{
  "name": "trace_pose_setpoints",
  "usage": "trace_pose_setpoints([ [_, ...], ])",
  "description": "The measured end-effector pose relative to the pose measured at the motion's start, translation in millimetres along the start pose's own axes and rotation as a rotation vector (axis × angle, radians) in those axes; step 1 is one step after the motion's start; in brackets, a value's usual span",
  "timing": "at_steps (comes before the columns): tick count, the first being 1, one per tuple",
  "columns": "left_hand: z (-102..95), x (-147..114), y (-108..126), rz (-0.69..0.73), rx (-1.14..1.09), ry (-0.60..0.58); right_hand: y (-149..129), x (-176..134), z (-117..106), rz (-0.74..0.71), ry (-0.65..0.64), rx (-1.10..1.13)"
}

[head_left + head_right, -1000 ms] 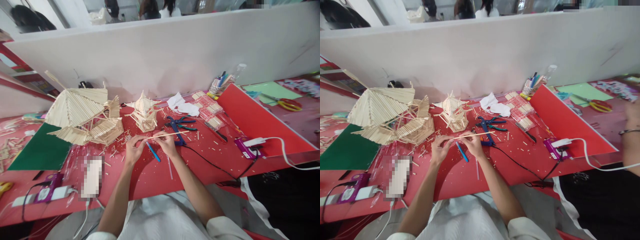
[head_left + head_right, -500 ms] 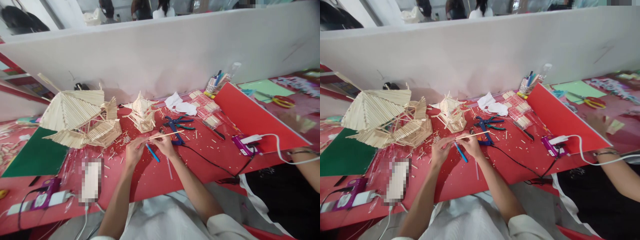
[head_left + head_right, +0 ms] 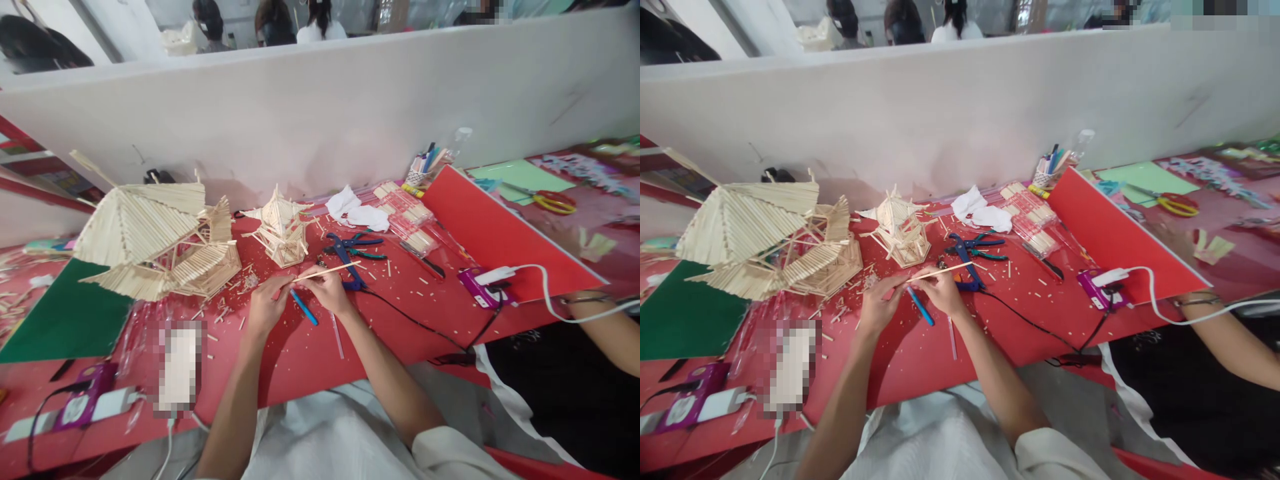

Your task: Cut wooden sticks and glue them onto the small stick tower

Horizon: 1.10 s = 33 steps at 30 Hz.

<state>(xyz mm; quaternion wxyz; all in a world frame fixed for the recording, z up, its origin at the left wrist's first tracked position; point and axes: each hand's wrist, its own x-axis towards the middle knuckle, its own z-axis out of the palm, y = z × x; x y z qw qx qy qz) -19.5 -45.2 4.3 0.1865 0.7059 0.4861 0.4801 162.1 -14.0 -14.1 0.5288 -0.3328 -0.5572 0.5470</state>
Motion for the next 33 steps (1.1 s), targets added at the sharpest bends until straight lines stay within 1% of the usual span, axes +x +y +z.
trace_pose_setpoints([
  [2, 0.3, -1, -5, 0.005, 0.002, -0.043, 0, -1, -3, -0.015, -0.024, -0.065],
  [5, -0.3, -3, -13, -0.010, 0.010, -0.113, -3, -1, -6, -0.079, -0.044, -0.195],
  [8, -0.8, -4, -18, -0.028, 0.026, -0.151, -7, -1, -7, -0.137, -0.052, -0.263],
  [15, 0.7, -5, -16, -0.017, 0.022, -0.129, -9, 1, -6, -0.146, -0.082, -0.237],
  [18, 0.6, -5, -17, -0.019, 0.028, -0.144, -8, 2, -7, -0.154, -0.089, -0.253],
  [27, 1.3, -4, -23, 0.032, 0.134, -0.160, 0, 4, -6, -0.084, -0.103, -0.271],
  [30, -0.8, -4, -23, -0.011, 0.214, -0.194, 0, 1, -9, -0.029, -0.104, -0.280],
  [33, -4.2, -3, -22, -0.104, 0.342, -0.239, -9, -4, -22, 0.022, -0.018, -0.402],
])
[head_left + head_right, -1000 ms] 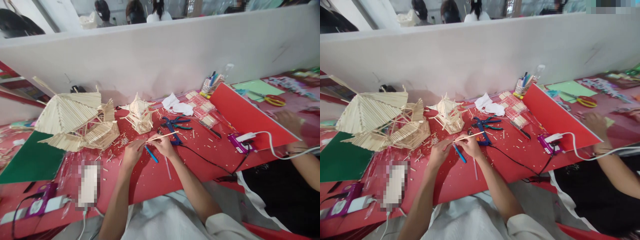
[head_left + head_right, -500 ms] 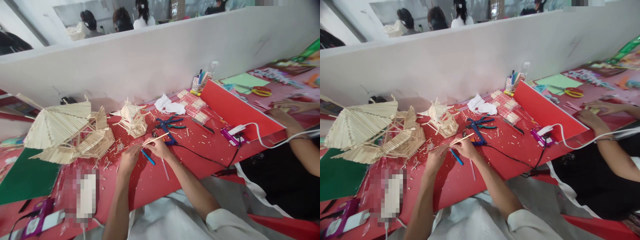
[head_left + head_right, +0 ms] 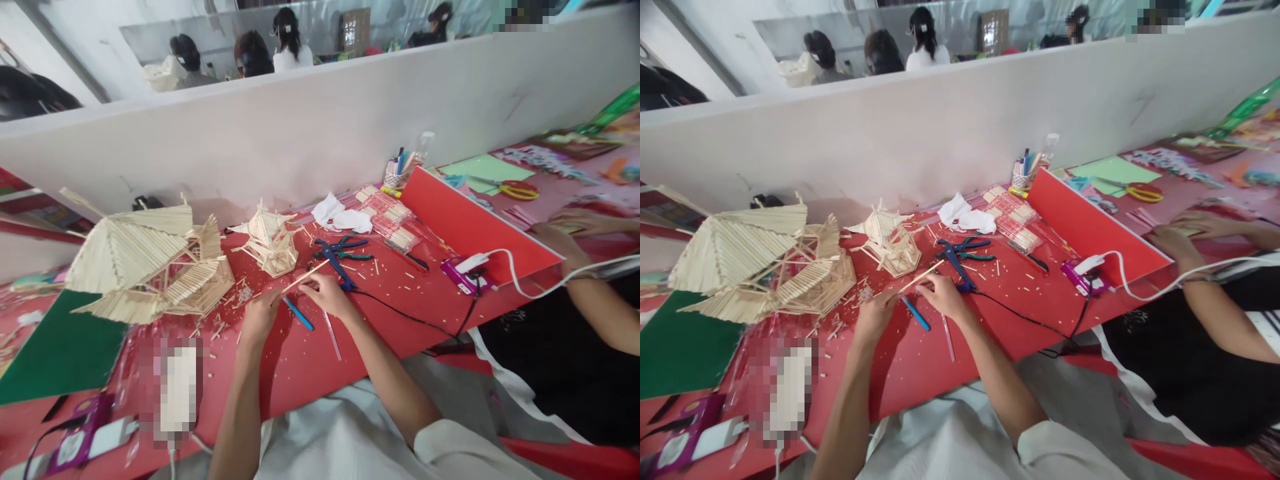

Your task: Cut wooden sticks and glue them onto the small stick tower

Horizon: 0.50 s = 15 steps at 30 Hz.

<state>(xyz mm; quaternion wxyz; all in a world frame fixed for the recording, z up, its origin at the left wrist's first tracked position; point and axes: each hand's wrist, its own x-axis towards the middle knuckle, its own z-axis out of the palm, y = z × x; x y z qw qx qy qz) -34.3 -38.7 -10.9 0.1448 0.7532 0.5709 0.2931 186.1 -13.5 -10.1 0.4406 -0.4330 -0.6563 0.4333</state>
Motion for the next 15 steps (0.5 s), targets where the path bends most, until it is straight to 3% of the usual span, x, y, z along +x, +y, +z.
trace_pose_setpoints([
  [3, -4.0, 0, 2, -0.085, 0.113, -0.061, -1, 0, -31, -0.014, 0.097, -0.173],
  [6, -7.2, 0, 8, -0.130, 0.219, -0.151, 7, 10, -68, -0.060, 0.207, -0.538],
  [8, -8.5, 0, 13, -0.146, 0.279, -0.208, 17, 19, -86, -0.034, 0.160, -0.798],
  [12, -10.3, -1, 23, -0.169, 0.363, -0.283, 33, 34, -95, 0.074, -0.001, -1.097],
  [15, -12.6, -2, 28, -0.180, 0.391, -0.310, 36, 39, -89, 0.066, -0.010, -1.162],
])
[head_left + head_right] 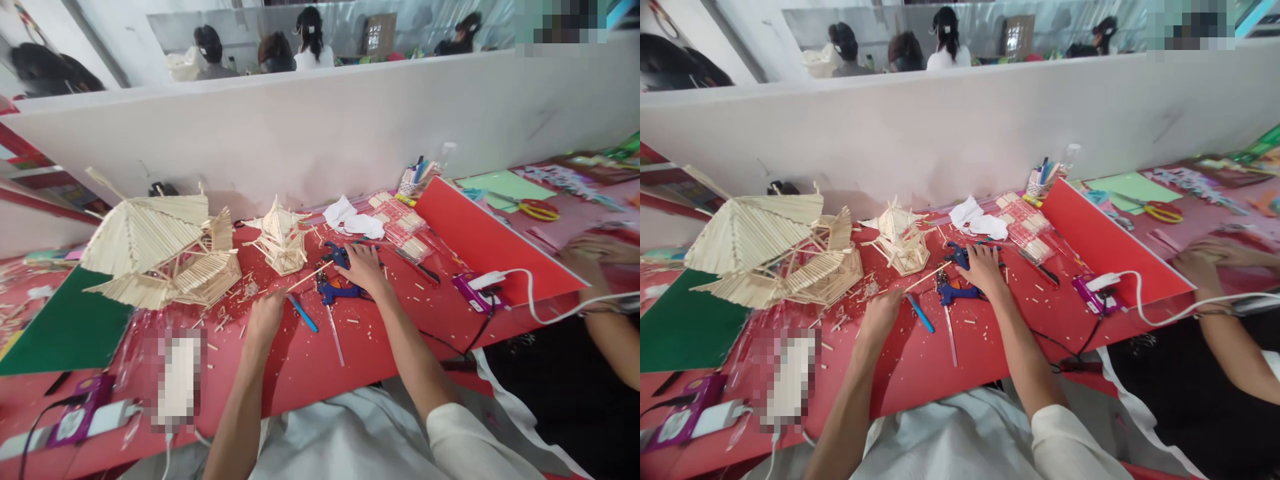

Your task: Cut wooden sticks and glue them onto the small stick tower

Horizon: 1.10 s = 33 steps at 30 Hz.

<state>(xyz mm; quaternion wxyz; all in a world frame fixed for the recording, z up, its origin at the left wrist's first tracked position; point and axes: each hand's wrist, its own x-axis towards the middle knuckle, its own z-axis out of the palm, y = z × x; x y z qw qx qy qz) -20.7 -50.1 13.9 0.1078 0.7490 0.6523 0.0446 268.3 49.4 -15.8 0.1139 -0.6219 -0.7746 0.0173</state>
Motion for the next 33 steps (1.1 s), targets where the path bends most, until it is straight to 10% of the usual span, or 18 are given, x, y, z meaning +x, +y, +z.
trace_pose_setpoints([
  [10, -6.1, -2, 7, -0.104, -0.030, 0.083, 1, -12, -36, -0.108, 0.117, -0.027],
  [17, -8.8, 1, 12, -0.098, -0.024, 0.154, -28, -72, -90, -0.153, -0.144, 0.279],
  [24, -16.1, -3, 15, -0.050, -0.030, 0.146, -83, -89, -59, -0.063, -0.411, 0.760],
  [33, -34.5, -7, 13, -0.042, 0.035, 0.107, -117, -76, -33, -0.034, -0.447, 1.000],
])
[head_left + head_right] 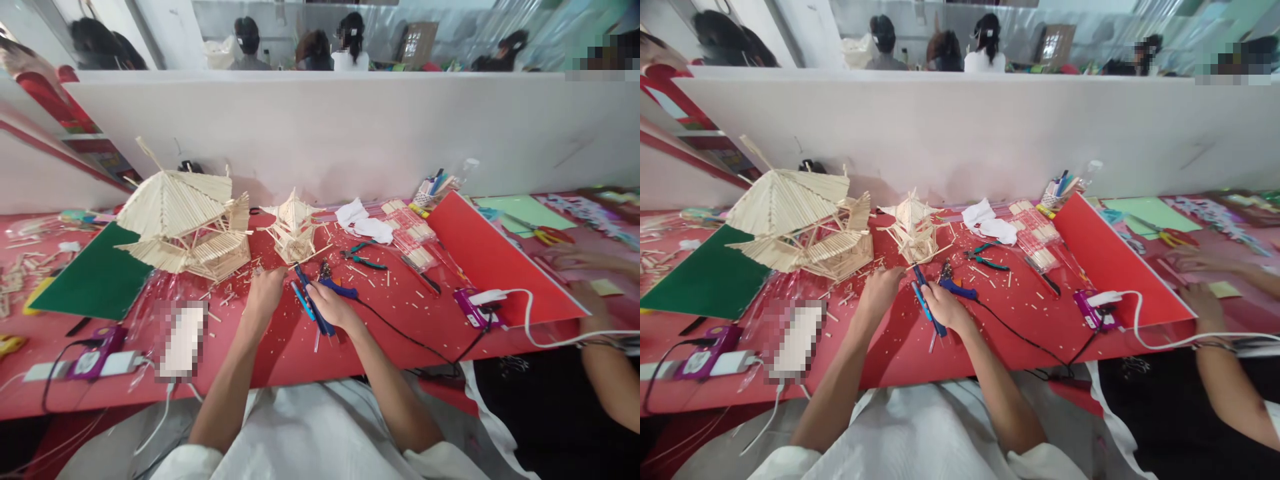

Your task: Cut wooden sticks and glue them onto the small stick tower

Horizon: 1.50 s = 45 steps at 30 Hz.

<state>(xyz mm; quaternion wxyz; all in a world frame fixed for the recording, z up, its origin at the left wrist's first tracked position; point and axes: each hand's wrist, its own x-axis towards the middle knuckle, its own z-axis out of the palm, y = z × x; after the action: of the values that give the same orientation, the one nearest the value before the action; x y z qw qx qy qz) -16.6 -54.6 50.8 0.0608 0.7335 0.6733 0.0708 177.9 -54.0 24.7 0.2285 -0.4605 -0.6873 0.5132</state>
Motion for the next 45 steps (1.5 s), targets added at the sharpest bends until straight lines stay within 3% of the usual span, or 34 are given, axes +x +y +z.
trace_pose_setpoints([
  [13, 1.0, 6, -9, -0.004, 0.010, -0.008, -3, 13, 2, -0.097, 0.008, -0.178],
  [23, -2.5, 8, -9, -0.033, 0.007, -0.053, -4, 13, 6, -0.153, -0.002, -0.145],
  [37, 3.2, 7, -9, -0.036, 0.018, -0.002, -2, 13, 7, -0.141, 0.029, -0.116],
  [45, -3.0, 4, -6, -0.044, 0.026, -0.019, -3, 13, 8, -0.166, 0.031, -0.144],
])
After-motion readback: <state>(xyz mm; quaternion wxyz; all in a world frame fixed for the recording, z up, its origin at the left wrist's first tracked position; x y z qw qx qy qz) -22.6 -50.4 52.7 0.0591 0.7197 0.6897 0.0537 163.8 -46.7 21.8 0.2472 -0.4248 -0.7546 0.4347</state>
